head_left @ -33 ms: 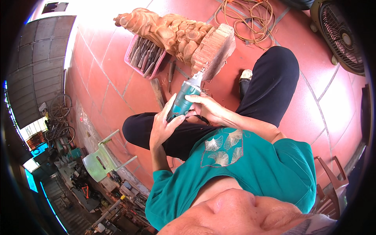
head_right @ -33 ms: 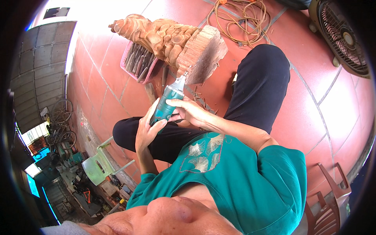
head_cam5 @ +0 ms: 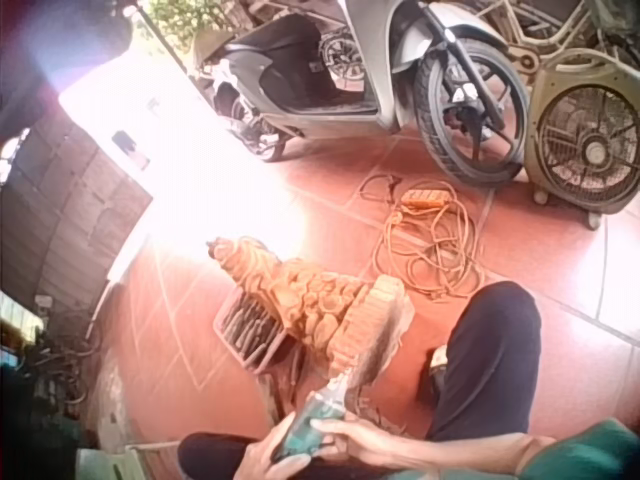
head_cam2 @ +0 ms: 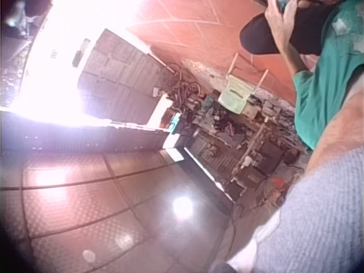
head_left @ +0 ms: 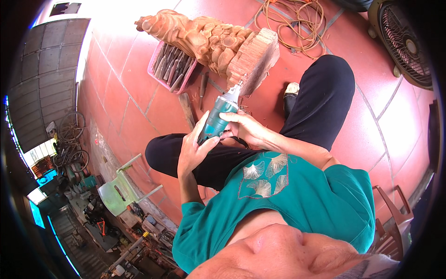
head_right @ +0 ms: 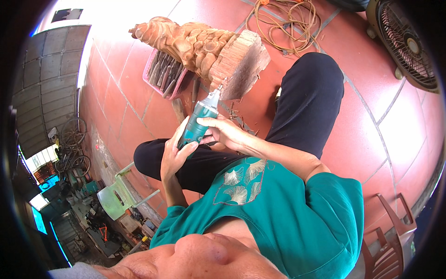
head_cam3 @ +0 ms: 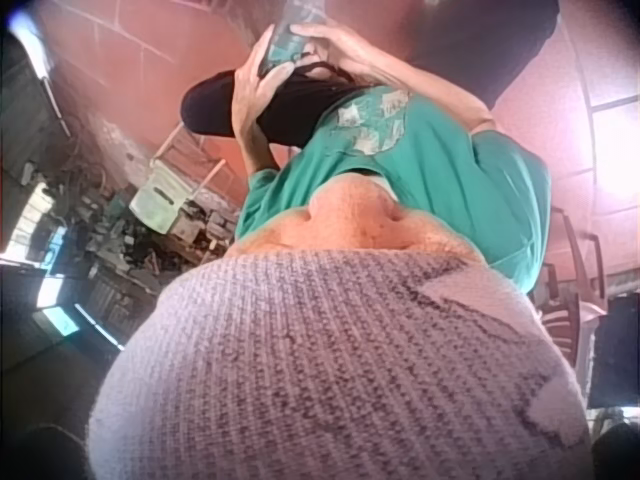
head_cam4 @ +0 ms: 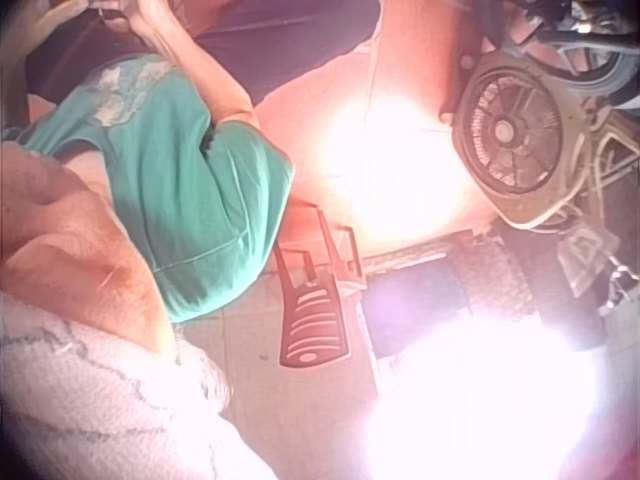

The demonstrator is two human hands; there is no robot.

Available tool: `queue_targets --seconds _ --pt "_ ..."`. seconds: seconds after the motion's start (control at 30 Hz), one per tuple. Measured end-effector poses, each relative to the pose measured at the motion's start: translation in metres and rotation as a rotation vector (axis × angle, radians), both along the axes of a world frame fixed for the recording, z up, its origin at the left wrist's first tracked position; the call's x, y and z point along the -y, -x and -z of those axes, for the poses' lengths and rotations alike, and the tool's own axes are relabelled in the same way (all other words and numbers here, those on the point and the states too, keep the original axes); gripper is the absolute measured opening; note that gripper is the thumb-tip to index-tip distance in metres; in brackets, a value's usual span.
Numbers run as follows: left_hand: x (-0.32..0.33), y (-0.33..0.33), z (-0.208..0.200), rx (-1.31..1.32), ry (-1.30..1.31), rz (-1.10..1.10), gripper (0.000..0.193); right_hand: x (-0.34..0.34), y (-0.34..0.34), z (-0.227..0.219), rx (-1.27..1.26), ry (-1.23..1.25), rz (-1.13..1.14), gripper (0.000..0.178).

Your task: The person sits on the floor and carves a wooden sculpture using a chisel and mallet, then switches to a handheld rotary tool to refine details. The person holds the sculpture with one hand while striking or grinding with the other.

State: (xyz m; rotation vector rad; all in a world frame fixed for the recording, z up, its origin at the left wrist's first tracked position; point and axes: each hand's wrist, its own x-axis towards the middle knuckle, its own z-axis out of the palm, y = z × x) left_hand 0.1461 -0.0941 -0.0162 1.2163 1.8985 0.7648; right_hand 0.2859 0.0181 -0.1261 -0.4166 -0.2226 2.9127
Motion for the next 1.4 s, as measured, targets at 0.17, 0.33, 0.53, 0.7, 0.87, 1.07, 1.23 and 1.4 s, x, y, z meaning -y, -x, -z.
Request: queue_targets --seconds 0.17,0.33,0.53,0.7,0.87,1.07,1.23,1.4 --pt "-0.002 0.001 0.001 0.004 -0.004 -0.007 0.068 -0.002 0.003 0.001 -0.005 -0.003 0.006 0.043" --pt "-0.008 0.002 -0.001 0.022 0.013 0.022 0.068 -0.001 0.001 0.005 -0.004 0.002 0.047 0.040" --pt "-0.006 0.002 0.000 0.016 0.012 -0.005 0.068 -0.003 0.003 0.004 -0.011 0.006 0.024 0.039" --pt "-0.005 0.003 0.004 0.011 0.004 -0.010 0.068 -0.005 0.004 0.004 -0.018 0.000 0.026 0.041" --pt "-0.003 0.004 0.006 -0.003 -0.008 -0.010 0.067 -0.005 0.005 0.003 -0.012 0.005 0.019 0.042" --pt "-0.003 0.004 0.006 0.001 -0.009 -0.017 0.066 -0.002 0.007 0.011 -0.015 0.002 0.019 0.042" --pt "-0.003 0.003 0.003 0.005 -0.012 -0.008 0.066 -0.002 0.006 0.005 -0.009 -0.003 0.024 0.042" --pt "-0.008 0.001 -0.002 0.034 0.043 -0.022 0.067 -0.004 0.004 0.003 -0.005 0.005 0.021 0.041"
